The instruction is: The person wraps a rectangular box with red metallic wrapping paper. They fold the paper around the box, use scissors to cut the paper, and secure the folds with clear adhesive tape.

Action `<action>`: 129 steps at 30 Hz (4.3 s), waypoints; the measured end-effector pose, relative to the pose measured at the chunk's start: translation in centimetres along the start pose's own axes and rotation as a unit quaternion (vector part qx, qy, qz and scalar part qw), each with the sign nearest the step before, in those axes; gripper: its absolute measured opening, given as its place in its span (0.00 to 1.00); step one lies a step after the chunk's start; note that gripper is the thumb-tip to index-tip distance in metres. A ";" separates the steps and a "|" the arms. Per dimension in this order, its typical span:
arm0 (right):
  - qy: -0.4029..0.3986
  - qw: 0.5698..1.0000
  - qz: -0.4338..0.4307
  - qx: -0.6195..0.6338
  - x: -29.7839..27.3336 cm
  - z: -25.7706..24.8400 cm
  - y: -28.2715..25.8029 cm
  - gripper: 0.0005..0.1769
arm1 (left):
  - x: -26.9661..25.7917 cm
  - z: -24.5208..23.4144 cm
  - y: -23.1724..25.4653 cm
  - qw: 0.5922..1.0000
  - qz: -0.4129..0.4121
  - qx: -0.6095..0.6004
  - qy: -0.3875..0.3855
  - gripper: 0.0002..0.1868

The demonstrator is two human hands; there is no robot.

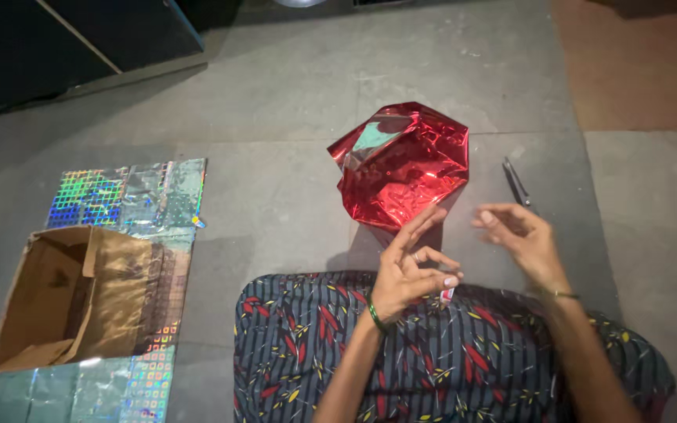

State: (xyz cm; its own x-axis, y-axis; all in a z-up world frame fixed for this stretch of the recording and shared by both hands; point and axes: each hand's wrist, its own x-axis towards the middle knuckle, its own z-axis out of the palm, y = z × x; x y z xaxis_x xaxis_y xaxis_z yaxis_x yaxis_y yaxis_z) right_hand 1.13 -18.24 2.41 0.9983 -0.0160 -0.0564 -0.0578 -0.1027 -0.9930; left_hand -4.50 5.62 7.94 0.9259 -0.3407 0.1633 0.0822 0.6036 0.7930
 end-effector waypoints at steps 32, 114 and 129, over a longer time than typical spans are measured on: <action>-0.045 0.969 0.078 0.228 -3.0 5.6 -5.5 0.19 | -1.6 0.6 4.9 0.942 -0.081 0.261 0.193 0.36; 0.173 0.932 0.170 0.271 -0.6 12.4 3.4 0.30 | 3.3 -0.5 5.2 0.756 -0.242 0.604 0.078 0.48; 0.188 0.947 0.091 0.243 -3.0 4.9 1.5 0.15 | -1.0 -0.1 6.1 0.950 -0.154 0.255 0.089 0.43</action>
State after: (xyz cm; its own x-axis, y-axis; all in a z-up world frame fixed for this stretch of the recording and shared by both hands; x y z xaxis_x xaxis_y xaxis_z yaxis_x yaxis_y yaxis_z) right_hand -1.95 -13.44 0.54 0.8927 -0.3523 -0.2811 -0.1259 0.4041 -0.9060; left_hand -4.83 9.73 12.59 0.9380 -0.2905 -0.1890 0.2124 0.0510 0.9758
